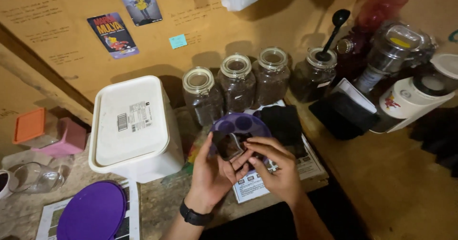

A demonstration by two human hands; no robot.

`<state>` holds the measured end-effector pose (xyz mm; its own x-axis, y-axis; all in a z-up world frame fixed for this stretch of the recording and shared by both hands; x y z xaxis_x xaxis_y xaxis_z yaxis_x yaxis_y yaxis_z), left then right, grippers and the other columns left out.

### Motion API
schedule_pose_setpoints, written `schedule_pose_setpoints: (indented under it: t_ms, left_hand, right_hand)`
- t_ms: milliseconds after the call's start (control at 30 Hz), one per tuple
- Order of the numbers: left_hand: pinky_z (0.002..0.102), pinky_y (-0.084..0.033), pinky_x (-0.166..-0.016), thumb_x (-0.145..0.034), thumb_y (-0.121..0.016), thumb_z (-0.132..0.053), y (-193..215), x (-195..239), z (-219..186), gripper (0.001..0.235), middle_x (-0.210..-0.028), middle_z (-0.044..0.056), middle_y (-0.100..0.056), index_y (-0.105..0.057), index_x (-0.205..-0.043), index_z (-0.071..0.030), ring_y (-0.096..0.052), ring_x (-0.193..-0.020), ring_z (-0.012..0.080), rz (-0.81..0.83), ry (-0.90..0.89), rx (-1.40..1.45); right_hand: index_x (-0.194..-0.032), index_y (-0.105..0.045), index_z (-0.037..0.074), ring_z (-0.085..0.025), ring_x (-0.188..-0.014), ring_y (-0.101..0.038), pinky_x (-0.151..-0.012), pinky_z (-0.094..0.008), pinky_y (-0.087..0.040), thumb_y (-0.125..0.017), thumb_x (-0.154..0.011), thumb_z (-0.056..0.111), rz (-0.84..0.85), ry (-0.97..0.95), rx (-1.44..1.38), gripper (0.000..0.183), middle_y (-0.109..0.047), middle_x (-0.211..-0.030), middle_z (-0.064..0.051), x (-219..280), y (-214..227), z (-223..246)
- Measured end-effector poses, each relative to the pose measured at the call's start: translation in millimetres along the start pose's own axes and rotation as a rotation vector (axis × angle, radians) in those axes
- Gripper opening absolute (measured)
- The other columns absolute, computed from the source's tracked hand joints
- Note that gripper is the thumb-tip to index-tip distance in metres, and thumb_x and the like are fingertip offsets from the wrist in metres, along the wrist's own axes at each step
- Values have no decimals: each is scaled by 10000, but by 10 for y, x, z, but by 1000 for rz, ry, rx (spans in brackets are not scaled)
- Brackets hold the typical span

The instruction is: Scooping coffee grounds from a bowl into a small bag on a digital scale to weigh it for packaging.

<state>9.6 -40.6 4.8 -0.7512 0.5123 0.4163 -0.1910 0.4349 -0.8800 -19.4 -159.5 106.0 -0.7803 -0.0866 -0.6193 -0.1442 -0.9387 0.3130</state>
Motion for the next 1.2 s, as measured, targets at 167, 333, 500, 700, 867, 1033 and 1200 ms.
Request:
schedule_pose_setpoints:
  t_ms: [167, 333, 500, 700, 867, 1033, 1200]
  left_hand:
    - [361, -555, -864, -896, -632, -596, 48, -156, 88, 598, -1090, 102, -745, -666, -1230, -101, -721, -884, 224, 42, 44, -67]
    - [414, -506, -976, -808, -550, -711, -94, -124, 68, 824, -1170, 154, -704, -613, -1320, -67, -674, -1051, 257, -9, 84, -186]
    - [448, -564, -889, -761, -325, -864, 149, -357, -87, 1130, -1211, 307, -707, -642, -1241, 109, -696, -1099, 371, 77, 6, -462]
    - [335, -566, -903, -962, -684, -119, 462, -592, -413, 308, -1154, 116, -763, -743, -1255, -46, -708, -1050, 217, 95, -437, -1297]
    - [441, -597, -732, -728, -871, -224, 47, -375, -520, 150, -768, 135, -787, -829, -811, -106, -756, -858, 418, -204, -614, -1835]
    - [353, -547, -635, -842, -784, -251, -205, -5, -505, 129, -806, 20, -704, -721, -900, -155, -698, -748, 245, -105, -1163, -1798]
    - [344, -593, -833, -961, -698, -181, -770, 625, -137, 221, -1038, 167, -691, -697, -1096, -6, -725, -908, 294, 167, -1635, -1696]
  right_hand:
    - [-981, -719, -9, -291, -1010, -686, -887, -417, -553, -685, -936, 29, -61, 163, 175, 68, -717, -1096, -140, -6, 5, 23]
    - [-962, -662, -25, -294, -986, -675, -888, -392, -553, -557, -982, 23, -101, 193, 196, 117, -702, -1027, -149, -47, 14, -19]
    - [-1010, -649, -5, -263, -967, -726, -887, -364, -618, -599, -957, -17, -204, 67, 156, 75, -720, -1016, -145, -74, 109, -282]
    - [-901, -672, -4, -324, -740, -755, -698, -404, -577, -677, -941, -34, -365, 25, 162, 51, -736, -861, -151, -201, 292, -190]
    - [-912, -711, 46, -319, -770, -750, -713, -383, -564, -708, -929, -5, -344, -7, 291, 54, -753, -855, -99, -161, 300, -334]
    - [-960, -692, 48, -270, -823, -730, -752, -357, -561, -673, -947, -1, -302, 20, 361, 55, -742, -911, -86, -113, 316, -369]
    - [-1027, -663, 41, -243, -907, -724, -774, -333, -558, -568, -1008, 50, -240, 34, 434, 97, -724, -1019, -96, -80, 135, -280]
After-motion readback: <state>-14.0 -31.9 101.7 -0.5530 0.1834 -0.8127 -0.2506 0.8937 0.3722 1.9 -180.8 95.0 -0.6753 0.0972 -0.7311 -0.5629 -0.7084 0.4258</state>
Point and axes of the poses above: each hand's wrist, its own x-axis away from the middle knuckle, its own y-axis out of the back of the hand, z = x × y, the point moved 9 cm from there along -x, towards the middle knuckle
